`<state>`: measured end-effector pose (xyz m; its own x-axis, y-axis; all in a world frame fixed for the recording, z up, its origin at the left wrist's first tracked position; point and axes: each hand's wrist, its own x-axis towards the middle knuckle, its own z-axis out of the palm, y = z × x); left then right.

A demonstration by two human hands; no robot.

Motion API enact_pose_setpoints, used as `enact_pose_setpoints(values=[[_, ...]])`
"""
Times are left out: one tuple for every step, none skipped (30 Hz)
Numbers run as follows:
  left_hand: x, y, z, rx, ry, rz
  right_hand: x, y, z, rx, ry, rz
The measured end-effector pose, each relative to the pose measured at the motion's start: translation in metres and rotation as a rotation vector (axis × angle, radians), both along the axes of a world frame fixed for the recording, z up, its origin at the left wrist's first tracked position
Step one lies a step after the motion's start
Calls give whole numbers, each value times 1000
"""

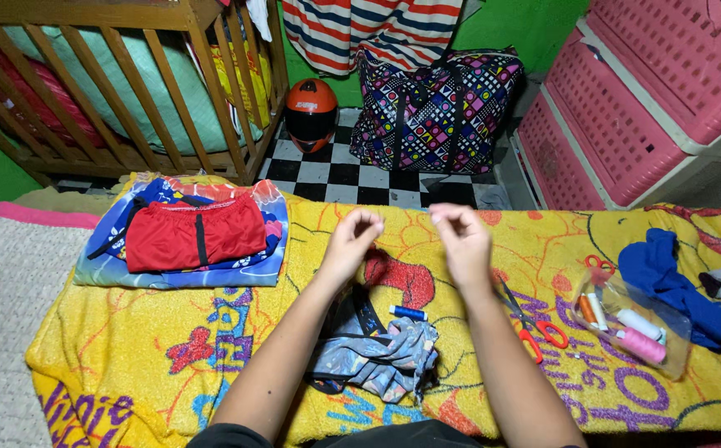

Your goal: The person sits on the floor beside a bed and hand-sews a blue patterned garment using a needle and thread. They pull the needle and thread through the fabric, adjust the garment, cut the thread with red scissors, and continue stitching the seam.

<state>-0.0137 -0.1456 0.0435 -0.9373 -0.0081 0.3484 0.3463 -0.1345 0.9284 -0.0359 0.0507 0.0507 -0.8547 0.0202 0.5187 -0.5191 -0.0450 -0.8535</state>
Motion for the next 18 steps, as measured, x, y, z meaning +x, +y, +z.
enact_pose_setpoints(values=[[0,-1,11,7,51,-1,3,3,13,-12,59,4],[2,-2,23,15,101,-2,8,7,28,-24,117,8],[4,-4,36,24,158,-16,12,12,42,-48,169,23],[8,-8,48,32,214,-31,17,16,54,-74,222,37],[12,-12,60,41,270,-47,22,22,65,-97,253,29],[15,-19,71,27,300,-32,26,29,74,-121,283,21],[19,-28,80,14,330,-17,26,38,81,-125,291,-8],[23,-37,87,1,361,-2,25,50,86,-130,299,-36],[28,-48,90,2,346,26,23,61,87,-155,286,-56],[31,-60,92,4,332,55,20,73,85,-181,273,-76],[34,-72,91,5,317,85,15,86,81,-207,260,-95],[36,-81,88,20,272,115,11,99,74,-207,220,-133],[38,-89,81,34,227,145,9,110,64,-206,180,-170],[40,-95,73,49,182,175,6,119,52,-206,140,-207],[41,-99,64,61,154,170,4,126,40,-202,121,-207],[43,-101,53,74,126,164,4,132,27,-198,102,-209],[44,-102,42,88,96,158,3,134,14,-193,82,-211],[41,-99,33,57,93,156,1,133,4,-200,59,-210]])
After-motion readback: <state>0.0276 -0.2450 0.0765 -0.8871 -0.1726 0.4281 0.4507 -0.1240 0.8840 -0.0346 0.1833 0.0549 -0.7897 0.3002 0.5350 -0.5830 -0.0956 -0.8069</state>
